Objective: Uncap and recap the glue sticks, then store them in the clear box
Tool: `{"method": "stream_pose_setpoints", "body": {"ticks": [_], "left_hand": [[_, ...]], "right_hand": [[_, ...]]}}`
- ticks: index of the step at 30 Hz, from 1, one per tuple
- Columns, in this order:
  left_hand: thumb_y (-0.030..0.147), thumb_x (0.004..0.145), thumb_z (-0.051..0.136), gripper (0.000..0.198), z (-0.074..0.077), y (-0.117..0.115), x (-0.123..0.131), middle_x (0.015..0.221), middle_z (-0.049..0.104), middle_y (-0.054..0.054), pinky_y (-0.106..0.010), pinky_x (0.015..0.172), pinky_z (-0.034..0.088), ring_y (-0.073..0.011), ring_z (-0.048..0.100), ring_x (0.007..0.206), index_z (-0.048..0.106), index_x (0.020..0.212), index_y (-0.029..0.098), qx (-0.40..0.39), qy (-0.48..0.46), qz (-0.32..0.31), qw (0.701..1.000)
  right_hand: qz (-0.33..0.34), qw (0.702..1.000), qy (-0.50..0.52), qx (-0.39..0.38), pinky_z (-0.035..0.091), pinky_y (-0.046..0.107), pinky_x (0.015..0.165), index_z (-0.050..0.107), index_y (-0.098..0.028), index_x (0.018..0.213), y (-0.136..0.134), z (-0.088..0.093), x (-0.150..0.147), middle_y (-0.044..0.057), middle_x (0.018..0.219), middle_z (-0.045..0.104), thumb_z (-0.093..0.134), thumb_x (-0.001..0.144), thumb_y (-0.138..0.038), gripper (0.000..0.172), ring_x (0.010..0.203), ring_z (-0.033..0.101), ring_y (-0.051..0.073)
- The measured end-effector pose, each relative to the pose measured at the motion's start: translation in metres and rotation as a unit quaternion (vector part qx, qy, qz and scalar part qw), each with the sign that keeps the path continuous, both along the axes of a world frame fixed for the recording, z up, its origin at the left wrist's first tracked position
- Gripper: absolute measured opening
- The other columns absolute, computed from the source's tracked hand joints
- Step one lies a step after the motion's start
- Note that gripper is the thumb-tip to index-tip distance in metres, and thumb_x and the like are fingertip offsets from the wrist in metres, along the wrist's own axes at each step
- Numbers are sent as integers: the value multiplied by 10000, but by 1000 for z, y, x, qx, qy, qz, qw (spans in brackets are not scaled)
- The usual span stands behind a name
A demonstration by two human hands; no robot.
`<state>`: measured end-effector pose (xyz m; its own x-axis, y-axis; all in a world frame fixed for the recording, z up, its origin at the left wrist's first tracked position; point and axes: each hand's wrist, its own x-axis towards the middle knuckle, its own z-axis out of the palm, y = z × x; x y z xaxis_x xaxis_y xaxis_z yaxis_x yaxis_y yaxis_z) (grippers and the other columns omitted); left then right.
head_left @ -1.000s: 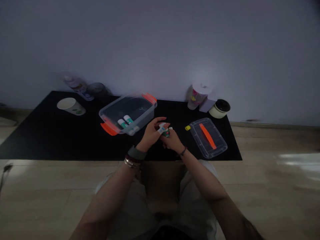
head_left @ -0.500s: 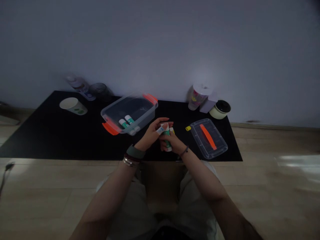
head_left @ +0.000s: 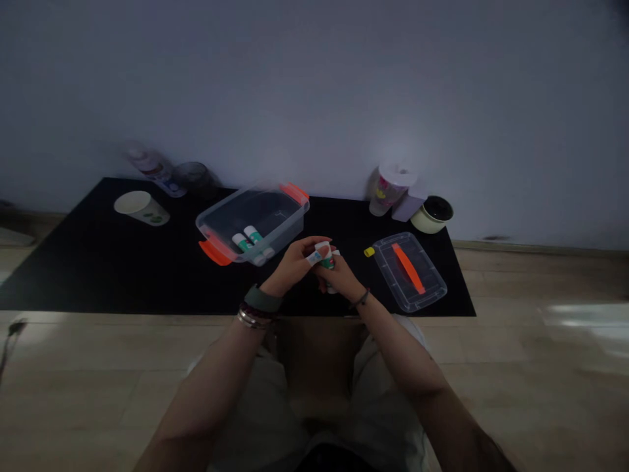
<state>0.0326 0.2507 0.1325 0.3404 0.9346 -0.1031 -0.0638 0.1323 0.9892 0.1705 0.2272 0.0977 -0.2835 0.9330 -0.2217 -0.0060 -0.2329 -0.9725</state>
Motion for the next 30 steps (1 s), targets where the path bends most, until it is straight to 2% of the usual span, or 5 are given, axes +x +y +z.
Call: {"method": "stream_pose_setpoints", "body": {"ticks": [10, 14, 19, 25, 30], "left_hand": [[574, 757, 786, 549, 5, -3, -8, 1069, 772, -149, -383, 842, 580, -287, 735, 975, 704, 1107, 159, 5, -57, -56, 997], [592, 726, 802, 567, 16, 5, -16, 1105, 760, -133, -414, 899, 572, -284, 720, 1032, 691, 1087, 169, 33, -88, 49, 994], [593, 721, 818, 558, 31, 40, -59, 1083, 756, -77, -393, 923, 557, -228, 707, 985, 648, 1068, 190, 147, -76, 261, 951], [398, 858, 771, 436, 26, 94, -103, 956, 717, -57, -373, 969, 494, -149, 610, 873, 624, 1091, 60, 174, 90, 356, 914], [290, 900, 673, 319, 11, 115, -108, 1004, 702, -82, -344, 920, 473, -175, 577, 866, 647, 1128, 68, 124, 395, 222, 883]], "right_hand": [[195, 953, 209, -104, 494, 262, 533, 419, -231, 744, -7, 21, 6, -123, 476, 414, 712, 784, -454, 371, 373, 426, 81], [97, 961, 225, -130, 514, 291, 610, 478, -219, 862, 2, 22, 3, -70, 582, 494, 429, 951, -581, 376, 448, 490, 114], [-91, 968, 180, -149, 493, 255, 633, 514, -223, 830, 20, 13, 5, -59, 596, 488, 428, 925, -659, 454, 508, 492, 111], [-101, 963, 199, -153, 476, 249, 610, 558, -203, 785, 26, 3, 8, -57, 574, 503, 576, 835, -694, 494, 514, 490, 99], [-77, 969, 193, -133, 469, 259, 619, 582, -203, 773, 23, 1, 7, -65, 579, 514, 672, 754, -712, 517, 520, 480, 90]]}}
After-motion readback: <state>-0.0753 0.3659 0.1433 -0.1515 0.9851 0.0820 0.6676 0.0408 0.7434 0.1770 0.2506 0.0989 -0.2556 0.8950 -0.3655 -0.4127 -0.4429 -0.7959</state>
